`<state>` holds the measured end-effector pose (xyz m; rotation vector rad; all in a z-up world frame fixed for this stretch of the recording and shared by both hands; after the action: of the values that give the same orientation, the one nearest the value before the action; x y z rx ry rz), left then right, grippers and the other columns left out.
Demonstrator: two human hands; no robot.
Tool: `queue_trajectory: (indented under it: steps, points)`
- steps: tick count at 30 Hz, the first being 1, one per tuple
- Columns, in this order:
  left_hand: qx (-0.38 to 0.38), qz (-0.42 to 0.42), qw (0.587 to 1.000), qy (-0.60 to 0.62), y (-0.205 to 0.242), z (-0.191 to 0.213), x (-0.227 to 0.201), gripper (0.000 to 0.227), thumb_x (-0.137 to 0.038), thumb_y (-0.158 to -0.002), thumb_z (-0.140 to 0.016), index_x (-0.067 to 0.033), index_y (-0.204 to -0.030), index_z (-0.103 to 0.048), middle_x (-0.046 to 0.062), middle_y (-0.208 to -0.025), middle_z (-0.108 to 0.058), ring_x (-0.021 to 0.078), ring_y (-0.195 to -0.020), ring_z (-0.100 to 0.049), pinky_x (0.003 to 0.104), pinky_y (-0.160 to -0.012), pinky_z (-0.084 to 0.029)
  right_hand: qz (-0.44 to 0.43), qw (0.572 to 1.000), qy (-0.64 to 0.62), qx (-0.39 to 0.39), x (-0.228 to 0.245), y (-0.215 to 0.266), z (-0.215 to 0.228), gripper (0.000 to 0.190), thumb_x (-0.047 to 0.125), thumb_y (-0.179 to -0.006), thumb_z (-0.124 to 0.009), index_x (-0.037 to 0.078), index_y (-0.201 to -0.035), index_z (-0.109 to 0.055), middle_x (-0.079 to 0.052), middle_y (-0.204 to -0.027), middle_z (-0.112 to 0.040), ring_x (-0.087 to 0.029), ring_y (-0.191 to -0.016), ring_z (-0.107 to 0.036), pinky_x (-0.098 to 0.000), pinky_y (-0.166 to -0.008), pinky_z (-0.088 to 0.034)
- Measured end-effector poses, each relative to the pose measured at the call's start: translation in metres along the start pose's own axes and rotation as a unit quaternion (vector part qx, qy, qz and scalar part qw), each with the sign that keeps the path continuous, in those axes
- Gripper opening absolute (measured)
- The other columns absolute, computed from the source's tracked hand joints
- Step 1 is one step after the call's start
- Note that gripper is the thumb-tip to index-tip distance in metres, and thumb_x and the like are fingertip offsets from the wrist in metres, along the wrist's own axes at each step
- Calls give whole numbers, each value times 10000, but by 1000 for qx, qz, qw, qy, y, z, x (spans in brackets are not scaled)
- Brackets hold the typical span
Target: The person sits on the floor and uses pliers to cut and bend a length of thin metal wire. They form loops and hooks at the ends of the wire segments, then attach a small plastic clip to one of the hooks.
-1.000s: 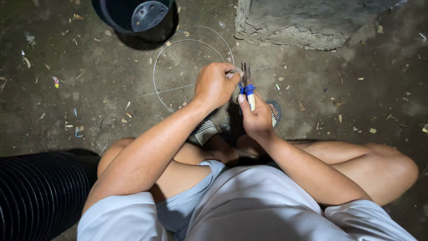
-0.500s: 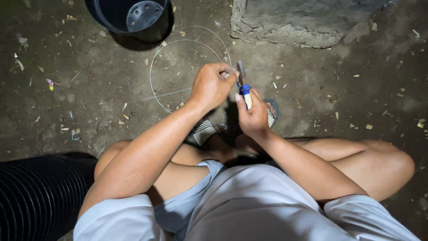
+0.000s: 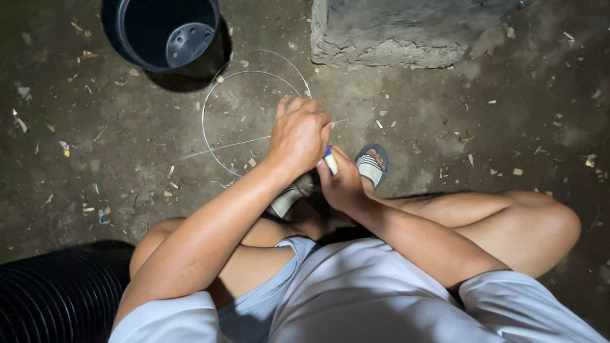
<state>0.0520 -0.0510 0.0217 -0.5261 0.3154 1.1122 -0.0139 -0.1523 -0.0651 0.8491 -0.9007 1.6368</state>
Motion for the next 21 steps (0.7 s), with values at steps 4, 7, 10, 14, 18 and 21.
queue_trajectory:
  steps: [4,7,10,14,18,21]
  points:
    - [-6,27,999,35,0,2,8,131,-155,-882,-705,-67,-910,-798,147,-933,-697,351,-1029,-615,559,-1046,-408,-16,998,20,61,-7,2,-8,148,122,-975,-633,20,-1080,-619,-214,-1008,-635,-461,-945,-627,-491,-799,-498]
    - [-24,52,996,63,-2,14,19,122,-144,-908,-712,-60,-948,-792,133,-964,-714,333,-1007,-628,489,-982,-471,10,989,17,149,-4,10,-15,157,164,-981,-673,28,-1042,-623,-198,-985,-631,-432,-906,-639,-480,-783,-505]
    - [-85,37,995,47,-7,42,32,132,-158,-895,-748,-53,-953,-803,137,-964,-720,342,-964,-635,466,-899,-484,80,975,-22,205,9,21,-8,183,189,-984,-671,29,-1063,-631,-170,-995,-644,-378,-890,-670,-433,-765,-533]
    - [-24,66,991,117,-7,56,57,180,-199,-916,-771,-47,-1003,-810,127,-923,-710,293,-844,-660,400,-756,-515,137,985,-18,107,22,30,38,201,205,-981,-643,46,-1105,-645,-135,-1023,-692,-323,-901,-712,-389,-777,-563]
    - [56,159,944,285,2,56,79,226,-260,-932,-771,-53,-1020,-801,5,-822,-767,119,-718,-661,294,-651,-529,187,976,38,-104,33,4,120,169,217,-1040,-591,72,-1126,-604,-123,-982,-649,-297,-869,-655,-386,-784,-539]
    - [43,244,895,371,13,62,96,206,-219,-917,-796,-27,-990,-816,1,-752,-680,71,-650,-548,275,-581,-439,7,980,-168,-103,-5,-51,162,299,231,-1100,-586,32,-1321,-554,-95,-1043,-678,-180,-839,-649,-317,-744,-560]
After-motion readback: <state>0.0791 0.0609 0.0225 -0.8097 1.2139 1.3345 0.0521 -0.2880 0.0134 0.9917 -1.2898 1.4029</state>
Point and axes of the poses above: each hand's wrist, its own y-axis away from the middle knuckle, its own z-axis out of the back of the hand, x = y × z, the point moved 8 cm from there along -y, towards the middle knuckle
